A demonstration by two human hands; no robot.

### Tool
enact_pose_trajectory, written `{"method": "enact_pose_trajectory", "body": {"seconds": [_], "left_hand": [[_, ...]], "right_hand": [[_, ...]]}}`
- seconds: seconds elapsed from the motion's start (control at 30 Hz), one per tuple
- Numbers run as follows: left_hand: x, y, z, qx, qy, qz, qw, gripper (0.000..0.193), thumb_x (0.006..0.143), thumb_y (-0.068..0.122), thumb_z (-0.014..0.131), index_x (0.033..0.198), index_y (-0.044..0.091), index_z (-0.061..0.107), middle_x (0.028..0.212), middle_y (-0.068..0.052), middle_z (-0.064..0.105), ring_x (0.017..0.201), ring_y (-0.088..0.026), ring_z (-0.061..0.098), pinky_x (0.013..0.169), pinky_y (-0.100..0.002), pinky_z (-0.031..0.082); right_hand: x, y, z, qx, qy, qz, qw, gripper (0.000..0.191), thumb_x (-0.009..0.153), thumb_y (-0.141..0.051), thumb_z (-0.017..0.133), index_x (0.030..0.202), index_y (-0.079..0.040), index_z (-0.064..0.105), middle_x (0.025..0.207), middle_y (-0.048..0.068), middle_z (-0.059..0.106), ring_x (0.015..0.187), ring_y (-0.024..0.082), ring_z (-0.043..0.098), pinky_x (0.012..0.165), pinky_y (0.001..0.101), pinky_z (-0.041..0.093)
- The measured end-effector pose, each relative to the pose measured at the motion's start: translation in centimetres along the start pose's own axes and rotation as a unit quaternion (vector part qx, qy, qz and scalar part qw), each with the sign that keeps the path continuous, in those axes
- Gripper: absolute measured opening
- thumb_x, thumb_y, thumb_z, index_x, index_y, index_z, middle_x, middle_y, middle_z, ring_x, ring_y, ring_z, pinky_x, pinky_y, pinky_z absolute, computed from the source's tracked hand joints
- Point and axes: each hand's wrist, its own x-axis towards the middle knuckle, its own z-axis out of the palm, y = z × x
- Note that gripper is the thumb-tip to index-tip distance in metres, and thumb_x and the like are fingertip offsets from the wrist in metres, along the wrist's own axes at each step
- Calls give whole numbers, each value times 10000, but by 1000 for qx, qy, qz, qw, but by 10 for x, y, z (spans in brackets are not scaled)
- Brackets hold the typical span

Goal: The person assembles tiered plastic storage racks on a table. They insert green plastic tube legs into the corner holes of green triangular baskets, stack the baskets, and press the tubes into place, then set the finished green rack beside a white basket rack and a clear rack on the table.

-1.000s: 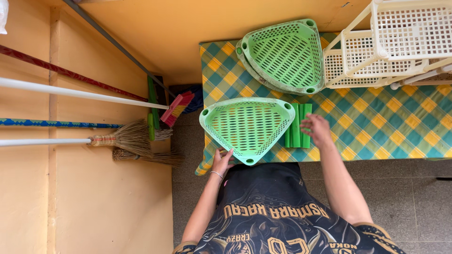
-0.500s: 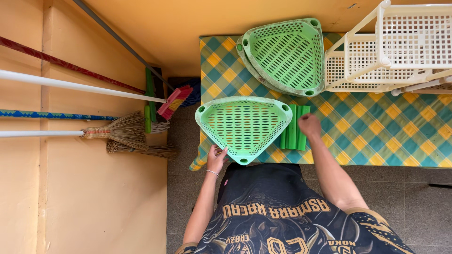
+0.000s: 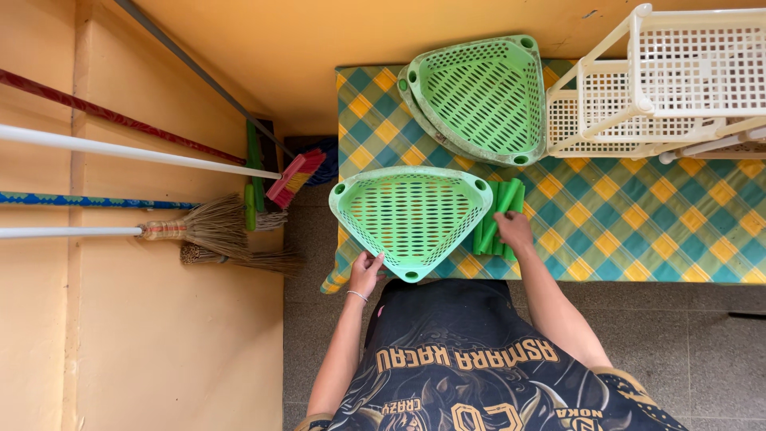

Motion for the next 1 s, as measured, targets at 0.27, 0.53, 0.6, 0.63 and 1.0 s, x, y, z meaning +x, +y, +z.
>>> {"method": "enact_pose_trajectory", "body": {"seconds": [0.27, 0.53, 0.6, 0.63, 1.0], "left_hand": [[0, 5, 4, 13, -52, -22, 998, 365, 998, 380, 603, 1195, 72, 609, 1063, -61, 719, 931, -190, 717, 776, -403, 620], [1, 14, 5, 33, -85, -19, 996, 405, 1011, 411, 587, 1215, 61, 606, 1070, -74, 712, 950, -195, 709, 781, -402, 621], [1, 16, 6, 35, -91, -15, 995, 398, 1002, 413, 589, 1220, 81, 604, 1064, -76, 712, 955, -191, 709, 772, -399, 616], [1, 17, 6, 34, -90, -16, 995, 393, 1002, 407, 599, 1214, 75, 609, 1055, -77, 709, 952, -190, 706, 770, -398, 613], [0, 23, 10, -10, -87, 7, 996, 317, 988, 281, 644, 1194, 43, 607, 1013, -72, 735, 914, -201, 725, 756, -416, 638]], "right_hand": [[-38, 12, -32, 494, -187, 17, 849, 378, 1079, -378, 460, 1387, -160, 491, 1075, 120, 662, 888, 271, 699, 745, 475, 603], [-43, -8, -30, 679, -224, -14, 698, 306, 1140, -351, 485, 1256, -79, 563, 1224, 179, 676, 1017, 310, 712, 869, 471, 605], [-45, -13, -28, 667, -172, 15, 725, 244, 1079, -325, 497, 1194, -118, 556, 1209, 147, 666, 1030, 293, 731, 873, 467, 615], [-46, -16, -28, 659, -146, 31, 737, 214, 1049, -312, 503, 1164, -138, 553, 1201, 132, 662, 1036, 285, 740, 876, 465, 620], [-39, -43, -46, 171, 186, -300, 920, 321, 952, -210, 787, 1198, -42, 666, 1026, 37, 715, 931, 148, 669, 774, 284, 557]]}}
